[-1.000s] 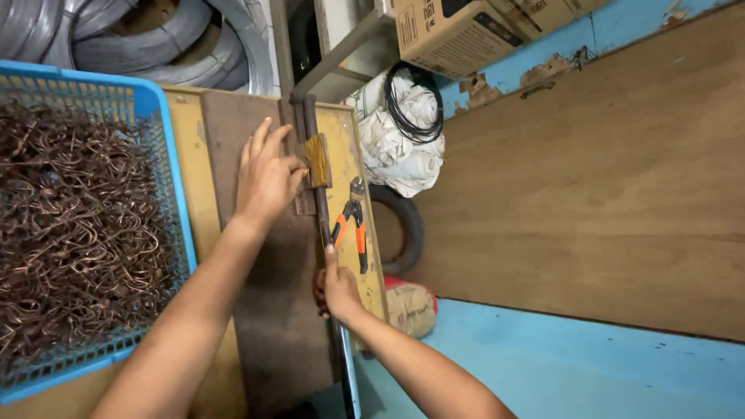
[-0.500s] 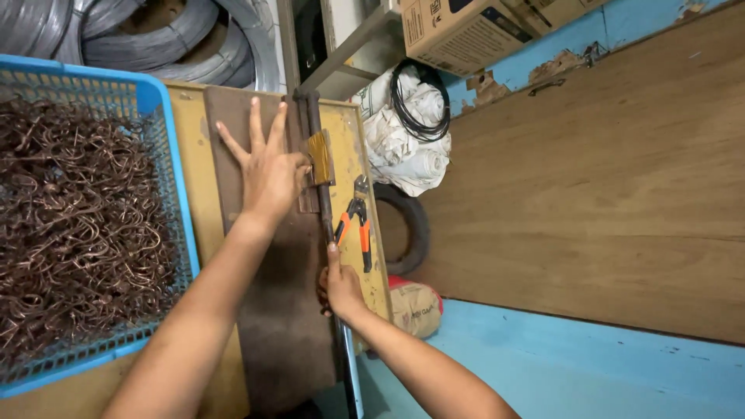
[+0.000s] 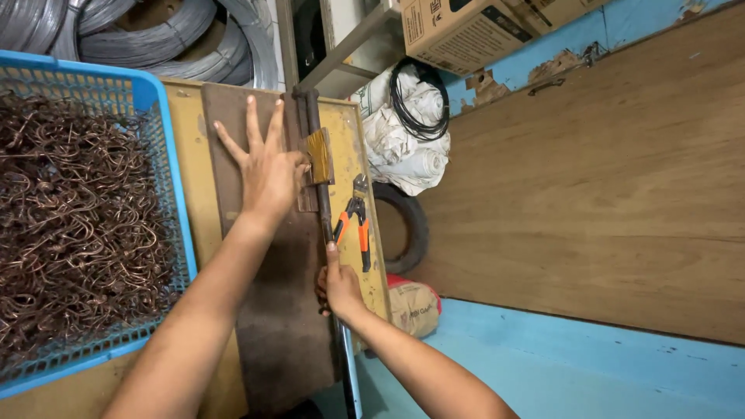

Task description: Bending small copper wires into hook shapes using a manual jig and pliers, and sorting wires between baskets.

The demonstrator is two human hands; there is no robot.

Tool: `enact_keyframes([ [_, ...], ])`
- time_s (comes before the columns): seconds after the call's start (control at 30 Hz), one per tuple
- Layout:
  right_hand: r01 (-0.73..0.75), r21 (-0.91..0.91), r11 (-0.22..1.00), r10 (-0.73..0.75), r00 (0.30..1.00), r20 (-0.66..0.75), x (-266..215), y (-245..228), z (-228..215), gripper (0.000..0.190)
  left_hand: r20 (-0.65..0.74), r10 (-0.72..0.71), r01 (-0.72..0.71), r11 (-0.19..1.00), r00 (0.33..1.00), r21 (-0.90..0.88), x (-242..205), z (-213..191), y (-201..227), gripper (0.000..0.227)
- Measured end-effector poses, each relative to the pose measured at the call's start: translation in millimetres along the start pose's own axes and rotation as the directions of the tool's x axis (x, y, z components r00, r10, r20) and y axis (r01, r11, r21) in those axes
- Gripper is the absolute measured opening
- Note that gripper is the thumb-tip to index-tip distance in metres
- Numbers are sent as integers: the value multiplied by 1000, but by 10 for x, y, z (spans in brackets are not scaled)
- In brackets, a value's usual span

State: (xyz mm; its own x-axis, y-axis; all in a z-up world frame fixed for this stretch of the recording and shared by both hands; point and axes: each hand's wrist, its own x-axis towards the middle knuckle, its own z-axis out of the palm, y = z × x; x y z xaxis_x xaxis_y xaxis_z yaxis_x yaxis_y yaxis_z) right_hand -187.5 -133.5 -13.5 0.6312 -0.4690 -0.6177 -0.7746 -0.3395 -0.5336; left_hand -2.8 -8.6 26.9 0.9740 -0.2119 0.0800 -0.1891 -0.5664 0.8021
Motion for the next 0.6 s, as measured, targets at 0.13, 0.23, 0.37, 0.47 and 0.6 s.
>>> enact_keyframes([
  [0.13, -6, 12, 1000, 7, 1000, -10, -10, -22, -1, 89, 6, 14, -14, 1000, 1000, 20, 6, -7, 4, 10],
  [0.23, 3, -7, 1000, -3, 1000, -2, -11, -3, -4, 87, 8, -1, 1, 1000, 1000, -1, -18, -14, 6, 10],
  [0.37, -3, -8, 1000, 3, 1000, 4, -18, -6, -5, 87, -8, 16, -16, 1000, 1000, 6, -23, 17, -23, 8],
  [0.47, -10, 9, 1000, 10, 1000, -1, 52, 88, 16, 86, -6, 13, -13, 1000, 1000, 14, 14, 9, -8, 8],
  [0.6, -6, 5, 1000, 6, 1000, 2, -47, -63, -6, 86, -4, 7, -7, 1000, 1000, 11, -3, -9, 5, 9],
])
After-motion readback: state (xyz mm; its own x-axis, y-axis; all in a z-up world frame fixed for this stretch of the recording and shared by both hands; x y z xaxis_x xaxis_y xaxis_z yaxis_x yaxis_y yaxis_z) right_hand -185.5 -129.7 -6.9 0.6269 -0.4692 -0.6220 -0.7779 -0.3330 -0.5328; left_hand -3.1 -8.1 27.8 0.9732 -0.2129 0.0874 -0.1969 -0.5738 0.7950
